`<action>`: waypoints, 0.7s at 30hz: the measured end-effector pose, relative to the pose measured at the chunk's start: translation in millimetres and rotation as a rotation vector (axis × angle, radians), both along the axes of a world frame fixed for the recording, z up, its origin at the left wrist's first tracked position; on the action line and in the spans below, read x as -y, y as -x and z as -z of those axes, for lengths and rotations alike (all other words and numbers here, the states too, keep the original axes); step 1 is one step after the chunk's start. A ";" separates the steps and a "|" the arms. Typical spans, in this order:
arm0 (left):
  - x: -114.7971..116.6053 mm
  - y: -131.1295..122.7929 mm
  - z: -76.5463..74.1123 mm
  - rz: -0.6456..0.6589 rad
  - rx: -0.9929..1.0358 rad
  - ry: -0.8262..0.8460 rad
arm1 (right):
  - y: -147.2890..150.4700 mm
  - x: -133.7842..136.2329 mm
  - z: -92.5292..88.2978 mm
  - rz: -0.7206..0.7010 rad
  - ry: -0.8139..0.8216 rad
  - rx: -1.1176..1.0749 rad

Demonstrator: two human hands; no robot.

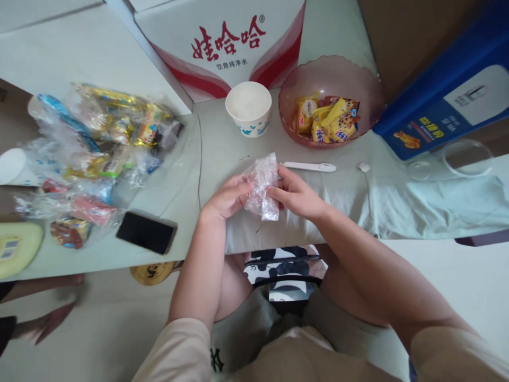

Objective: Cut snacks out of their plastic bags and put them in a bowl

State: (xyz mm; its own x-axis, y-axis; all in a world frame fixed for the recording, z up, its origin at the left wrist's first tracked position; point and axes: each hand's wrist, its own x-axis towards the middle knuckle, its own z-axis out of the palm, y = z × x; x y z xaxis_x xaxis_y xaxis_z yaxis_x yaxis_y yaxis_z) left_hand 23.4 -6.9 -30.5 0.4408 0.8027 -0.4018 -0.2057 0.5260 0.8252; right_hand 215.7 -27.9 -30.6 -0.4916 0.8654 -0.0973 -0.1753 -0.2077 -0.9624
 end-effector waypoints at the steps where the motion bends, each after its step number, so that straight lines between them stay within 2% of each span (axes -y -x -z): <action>1: 0.9 -0.7 -1.4 -0.015 -0.029 -0.018 | 0.8 -0.4 -0.1 0.014 -0.002 -0.010; 4: 5.4 -0.8 -5.1 -0.161 -0.094 -0.121 | 1.6 0.9 -1.3 0.073 -0.052 -0.031; 6: 9.3 3.2 -7.2 -0.208 -0.080 -0.166 | 1.1 3.4 -2.7 0.100 -0.102 -0.050; 8: 13.2 9.1 -9.2 -0.179 -0.007 -0.188 | 0.2 6.1 -4.3 0.108 -0.164 -0.060; 10: 16.3 13.6 -10.3 -0.102 0.052 -0.194 | -0.2 8.0 -5.5 0.126 -0.280 0.024; 12: 18.1 14.9 -9.2 -0.073 -0.007 -0.216 | 0.7 8.7 -6.0 0.134 -0.461 0.211; 13: 18.3 14.6 -7.6 -0.101 -0.077 -0.234 | 1.8 8.5 -5.9 0.122 -0.549 0.310; 15: 16.9 14.7 -3.1 -0.243 -0.215 -0.272 | 4.8 7.3 -5.2 0.082 -0.664 0.443; 18: 7.2 21.5 -0.5 -0.621 -0.331 -0.381 | 10.2 4.0 -4.7 0.072 -0.653 0.509; 20: -8.1 28.6 -7.8 -0.862 -0.426 -0.547 | 13.5 1.8 -5.9 0.050 -0.596 0.536; 21: -19.4 30.7 -15.3 -0.922 -0.495 -0.656 | 15.1 0.7 -7.0 0.022 -0.575 0.549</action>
